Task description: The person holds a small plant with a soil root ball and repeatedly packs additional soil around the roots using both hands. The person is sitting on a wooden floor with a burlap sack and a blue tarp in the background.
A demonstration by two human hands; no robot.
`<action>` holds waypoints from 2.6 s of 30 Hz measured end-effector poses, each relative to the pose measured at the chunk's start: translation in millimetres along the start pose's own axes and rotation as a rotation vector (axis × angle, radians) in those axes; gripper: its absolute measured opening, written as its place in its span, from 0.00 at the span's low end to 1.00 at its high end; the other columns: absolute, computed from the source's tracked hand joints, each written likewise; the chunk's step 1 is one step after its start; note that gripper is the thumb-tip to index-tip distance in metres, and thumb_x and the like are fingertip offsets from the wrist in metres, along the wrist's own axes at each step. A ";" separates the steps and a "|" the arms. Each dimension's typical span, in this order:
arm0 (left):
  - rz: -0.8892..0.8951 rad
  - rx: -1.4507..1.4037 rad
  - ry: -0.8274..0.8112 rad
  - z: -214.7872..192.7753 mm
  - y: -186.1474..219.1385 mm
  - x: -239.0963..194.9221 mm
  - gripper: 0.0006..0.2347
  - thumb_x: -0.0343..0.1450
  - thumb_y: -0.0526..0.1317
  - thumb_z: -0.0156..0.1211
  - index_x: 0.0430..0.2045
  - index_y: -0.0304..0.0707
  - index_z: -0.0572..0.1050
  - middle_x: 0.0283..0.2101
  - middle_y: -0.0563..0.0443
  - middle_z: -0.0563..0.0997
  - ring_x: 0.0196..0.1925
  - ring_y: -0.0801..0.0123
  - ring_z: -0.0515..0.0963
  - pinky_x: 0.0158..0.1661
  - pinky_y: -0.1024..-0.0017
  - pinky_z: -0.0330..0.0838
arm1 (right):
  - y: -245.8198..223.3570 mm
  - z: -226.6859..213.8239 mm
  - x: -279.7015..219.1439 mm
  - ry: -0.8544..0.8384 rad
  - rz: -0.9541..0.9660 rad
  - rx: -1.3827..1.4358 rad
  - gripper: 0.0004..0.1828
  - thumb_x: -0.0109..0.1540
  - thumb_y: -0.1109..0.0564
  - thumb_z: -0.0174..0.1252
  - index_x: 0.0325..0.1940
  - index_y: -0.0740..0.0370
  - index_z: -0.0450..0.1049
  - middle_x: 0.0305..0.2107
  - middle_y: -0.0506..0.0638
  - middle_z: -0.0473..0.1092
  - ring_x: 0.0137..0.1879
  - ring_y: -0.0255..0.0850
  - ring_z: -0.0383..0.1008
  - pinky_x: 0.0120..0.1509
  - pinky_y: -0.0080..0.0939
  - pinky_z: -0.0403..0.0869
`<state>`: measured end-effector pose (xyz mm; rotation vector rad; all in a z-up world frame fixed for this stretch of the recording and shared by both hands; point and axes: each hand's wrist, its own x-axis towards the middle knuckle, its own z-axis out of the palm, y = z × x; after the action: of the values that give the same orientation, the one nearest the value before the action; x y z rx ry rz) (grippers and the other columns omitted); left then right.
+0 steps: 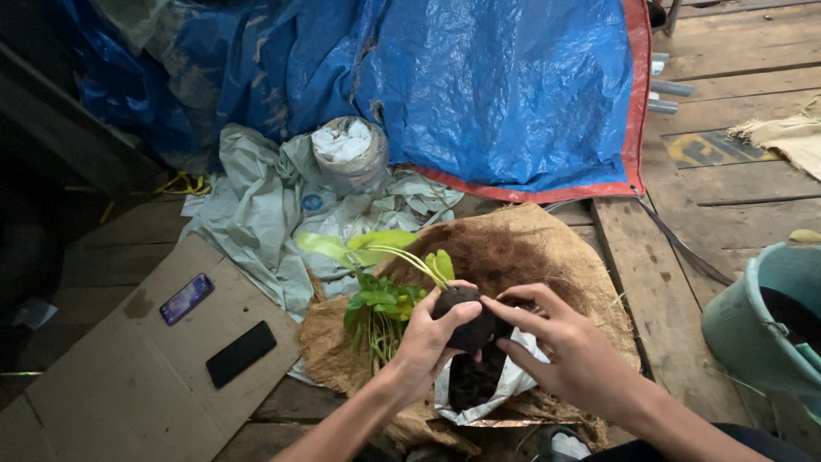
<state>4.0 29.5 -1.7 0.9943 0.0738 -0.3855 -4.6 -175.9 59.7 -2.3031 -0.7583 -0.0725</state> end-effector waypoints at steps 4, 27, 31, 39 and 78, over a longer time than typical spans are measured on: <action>-0.006 -0.013 -0.088 2.6 2.6 -1.5 0.18 0.70 0.43 0.62 0.51 0.35 0.70 0.40 0.44 0.79 0.35 0.67 0.84 0.28 0.71 0.82 | 2.0 -2.3 1.5 0.087 0.000 0.065 0.25 0.57 0.60 0.66 0.59 0.52 0.78 0.49 0.50 0.73 0.45 0.39 0.80 0.43 0.38 0.81; -0.005 0.031 -0.220 3.0 -19.0 1.6 0.19 0.70 0.40 0.67 0.53 0.35 0.72 0.45 0.46 0.80 0.38 0.69 0.82 0.33 0.70 0.82 | 31.1 -19.8 8.6 -0.159 0.204 0.452 0.14 0.53 0.58 0.71 0.43 0.59 0.85 0.44 0.46 0.74 0.44 0.33 0.76 0.45 0.35 0.74; -0.069 -0.018 -0.207 4.3 -19.2 1.3 0.19 0.71 0.41 0.65 0.53 0.35 0.71 0.44 0.45 0.79 0.38 0.68 0.83 0.32 0.70 0.82 | 37.1 -24.4 11.2 -0.204 0.195 0.488 0.15 0.54 0.57 0.71 0.45 0.60 0.85 0.44 0.46 0.75 0.42 0.33 0.74 0.42 0.34 0.72; -0.042 0.013 -0.200 6.0 -19.4 3.1 0.18 0.71 0.42 0.65 0.52 0.36 0.70 0.44 0.45 0.78 0.37 0.68 0.82 0.30 0.69 0.81 | 48.0 -7.6 14.1 -0.199 0.375 0.754 0.23 0.54 0.61 0.71 0.52 0.62 0.76 0.43 0.48 0.74 0.46 0.33 0.74 0.48 0.36 0.74; 0.264 0.459 -0.334 17.8 -11.4 5.2 0.17 0.66 0.43 0.68 0.46 0.35 0.77 0.38 0.52 0.81 0.38 0.76 0.80 0.41 0.76 0.77 | 85.7 -5.8 29.0 -0.556 0.597 0.623 0.51 0.54 0.40 0.64 0.77 0.59 0.54 0.68 0.53 0.61 0.73 0.41 0.65 0.73 0.43 0.64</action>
<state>2.8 7.8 -2.3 1.3584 -0.4620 -0.3265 66.6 -215.1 19.4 -1.8407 -0.2479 0.9660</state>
